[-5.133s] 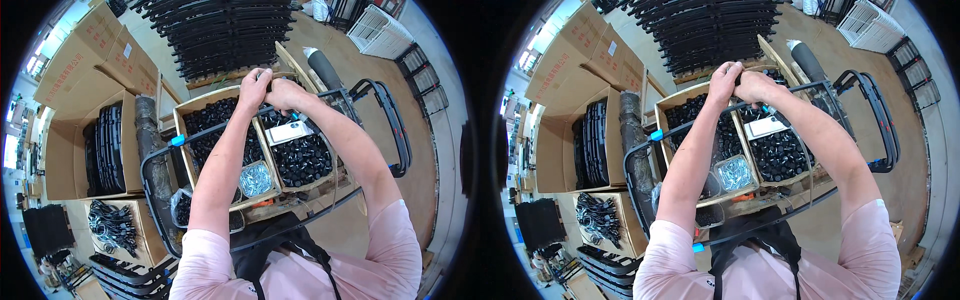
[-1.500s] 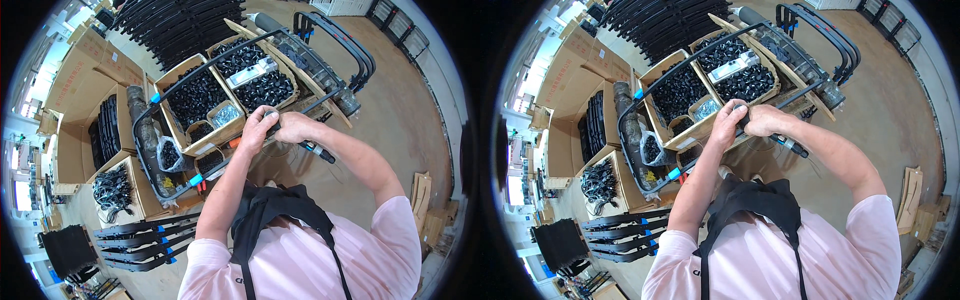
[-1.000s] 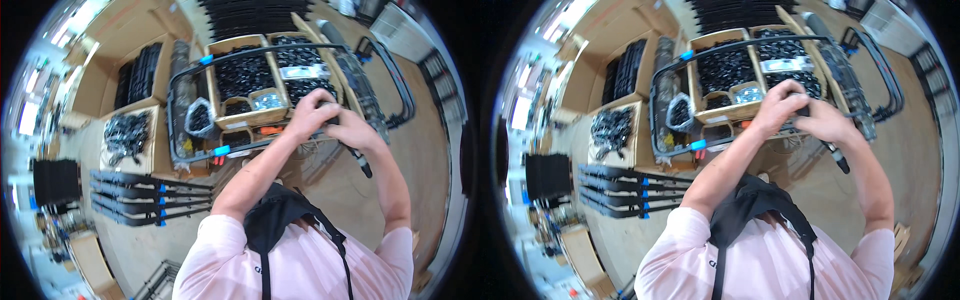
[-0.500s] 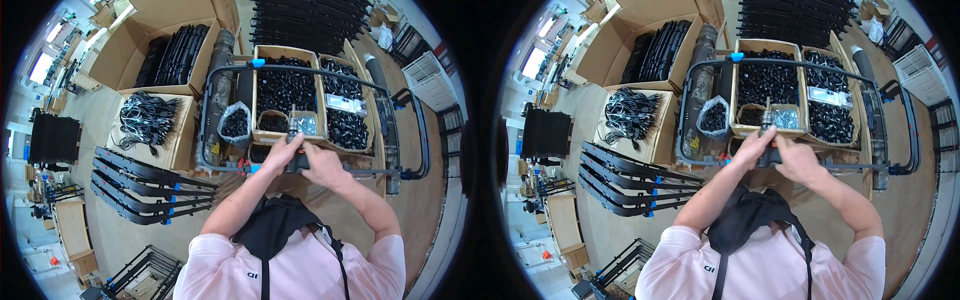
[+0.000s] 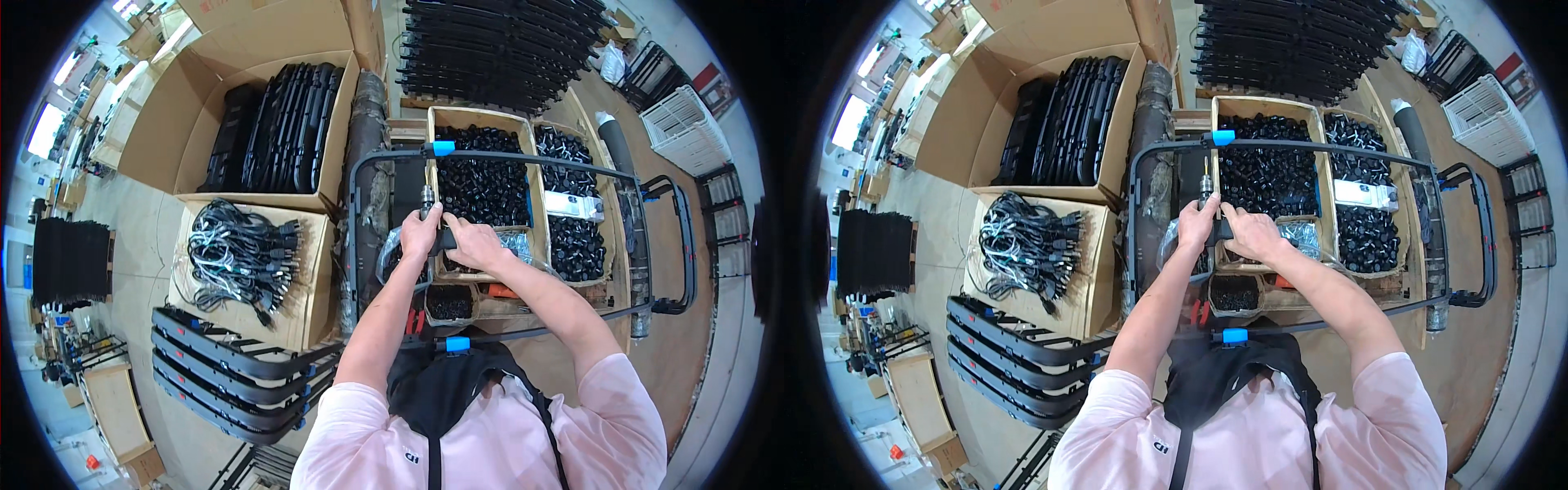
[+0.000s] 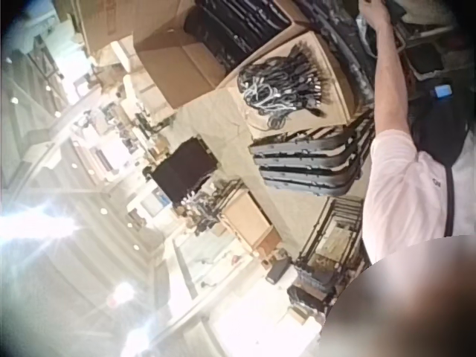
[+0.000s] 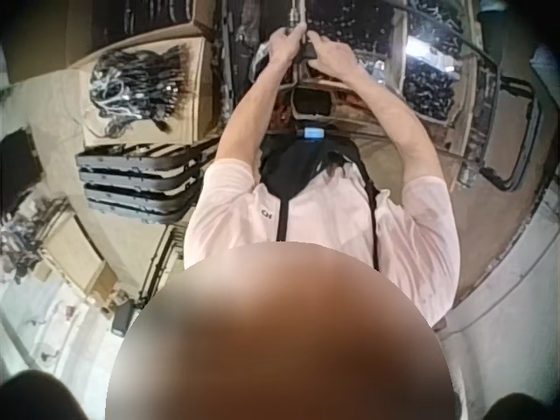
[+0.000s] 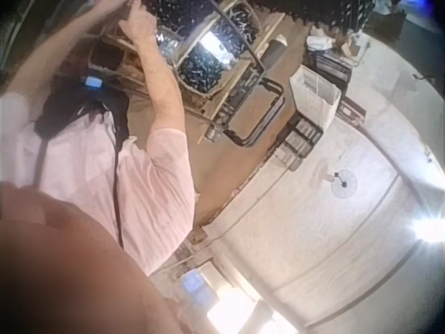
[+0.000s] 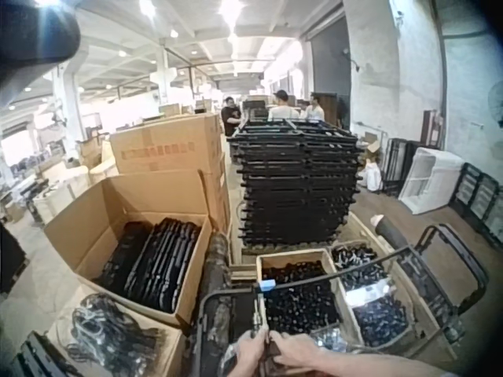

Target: Assembling the handle and electrical components of a garden power tool using an electric screwdriver and pliers.

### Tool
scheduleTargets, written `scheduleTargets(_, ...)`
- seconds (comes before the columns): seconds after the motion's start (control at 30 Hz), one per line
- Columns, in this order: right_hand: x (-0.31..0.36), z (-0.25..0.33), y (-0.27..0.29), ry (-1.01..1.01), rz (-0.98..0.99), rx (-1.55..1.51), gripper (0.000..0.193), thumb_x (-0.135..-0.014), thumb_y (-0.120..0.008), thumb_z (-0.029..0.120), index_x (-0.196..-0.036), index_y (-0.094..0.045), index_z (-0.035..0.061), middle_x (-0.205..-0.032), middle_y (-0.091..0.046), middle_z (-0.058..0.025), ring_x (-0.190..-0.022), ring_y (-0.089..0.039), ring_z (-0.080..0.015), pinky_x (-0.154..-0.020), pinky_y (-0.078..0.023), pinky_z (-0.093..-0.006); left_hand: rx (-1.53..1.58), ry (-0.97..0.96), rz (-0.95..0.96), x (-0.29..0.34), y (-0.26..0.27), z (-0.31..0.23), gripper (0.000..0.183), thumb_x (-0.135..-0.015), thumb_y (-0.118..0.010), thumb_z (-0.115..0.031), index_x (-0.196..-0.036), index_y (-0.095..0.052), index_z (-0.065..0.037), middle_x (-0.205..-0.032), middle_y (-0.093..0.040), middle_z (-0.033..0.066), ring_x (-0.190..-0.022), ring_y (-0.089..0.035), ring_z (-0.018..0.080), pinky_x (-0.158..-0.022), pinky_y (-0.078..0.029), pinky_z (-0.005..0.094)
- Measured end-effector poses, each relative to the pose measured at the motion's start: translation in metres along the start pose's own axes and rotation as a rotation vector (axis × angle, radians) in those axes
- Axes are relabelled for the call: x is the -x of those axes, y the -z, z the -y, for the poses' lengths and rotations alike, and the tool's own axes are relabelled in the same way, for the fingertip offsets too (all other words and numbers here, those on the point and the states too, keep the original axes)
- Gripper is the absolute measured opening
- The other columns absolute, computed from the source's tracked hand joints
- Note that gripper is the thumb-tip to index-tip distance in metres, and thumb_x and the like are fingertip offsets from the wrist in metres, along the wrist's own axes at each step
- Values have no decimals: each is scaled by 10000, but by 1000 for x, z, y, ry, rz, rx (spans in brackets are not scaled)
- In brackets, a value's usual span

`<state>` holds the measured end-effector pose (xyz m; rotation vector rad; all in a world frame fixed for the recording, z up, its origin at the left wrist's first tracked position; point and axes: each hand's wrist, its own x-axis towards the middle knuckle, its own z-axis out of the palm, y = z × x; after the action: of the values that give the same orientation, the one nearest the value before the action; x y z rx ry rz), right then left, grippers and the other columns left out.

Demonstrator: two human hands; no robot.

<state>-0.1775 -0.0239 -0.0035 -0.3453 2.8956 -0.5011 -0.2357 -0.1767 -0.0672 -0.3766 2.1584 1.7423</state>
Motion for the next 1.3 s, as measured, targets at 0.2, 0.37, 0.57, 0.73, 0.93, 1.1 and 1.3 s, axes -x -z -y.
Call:
scheduleTargets(0.2,-26,-19,-4,-18,10,-23,773,-743,-808,243,-1400,-459,32,-1073,-712,-270,-924,-720,-458,-817,-596,-536,-227,-41,-125,-26,-12,-4,618,-912,-716,-608,-935,-750,9,-873,-755,182,-846,-720,300,-800,-538,432)
scheduleTargets(0.37,-31,-22,0,-36,32,-20,788,-740,-818,247,-1405,-456,30,-1071,-714,-265,-914,-724,-453,-812,-600,-525,-222,-43,-113,-26,-13,-11,585,-929,-700,-581,-937,-742,3,-905,-753,215,-896,-725,374,-835,-539,464)
scheduleTargets(0.57,-35,-29,-5,-21,29,-34,784,-766,-818,253,-1407,-445,0,-1052,-721,-265,-914,-732,-444,-805,-606,-512,-281,-88,-131,-30,-14,-14,592,-949,-668,-575,-909,-721,13,-935,-744,254,-932,-716,441,-848,-537,505)
scheduleTargets(0.73,-37,-27,0,-10,33,-26,790,-785,-817,239,-1405,-423,-49,-1039,-726,-272,-914,-739,-436,-799,-612,-498,-438,-140,-130,-35,-17,-12,630,-987,-616,-569,-1000,-687,58,-1002,-725,316,-1000,-699,488,-892,-532,545)
scheduleTargets(0.93,-40,-28,3,-25,50,-30,796,-737,-828,195,-1383,-420,-28,-1026,-725,-294,-896,-728,-463,-783,-604,-514,-534,-124,-115,-40,-20,-13,690,-1010,-570,-585,-1047,-635,101,-1061,-702,363,-1045,-684,519,-937,-527,564)
scheduleTargets(1.1,-40,-40,-6,-6,12,-57,785,-759,-818,221,-1390,-424,-29,-1036,-733,-281,-908,-733,-452,-791,-606,-508,-609,-97,-93,-40,-24,-25,694,-1012,-564,-589,-1084,-613,99,-1090,-703,358,-1066,-688,510,-943,-538,555)
scheduleTargets(1.3,-43,-49,-15,-22,1,-135,866,-782,-810,284,-1476,-385,-12,-1113,-729,-285,-970,-726,-451,-839,-596,-521,-693,-81,-96,-40,-26,-34,673,-1012,-571,-578,-1122,-590,85,-1103,-711,337,-1053,-705,489,-934,-560,539)
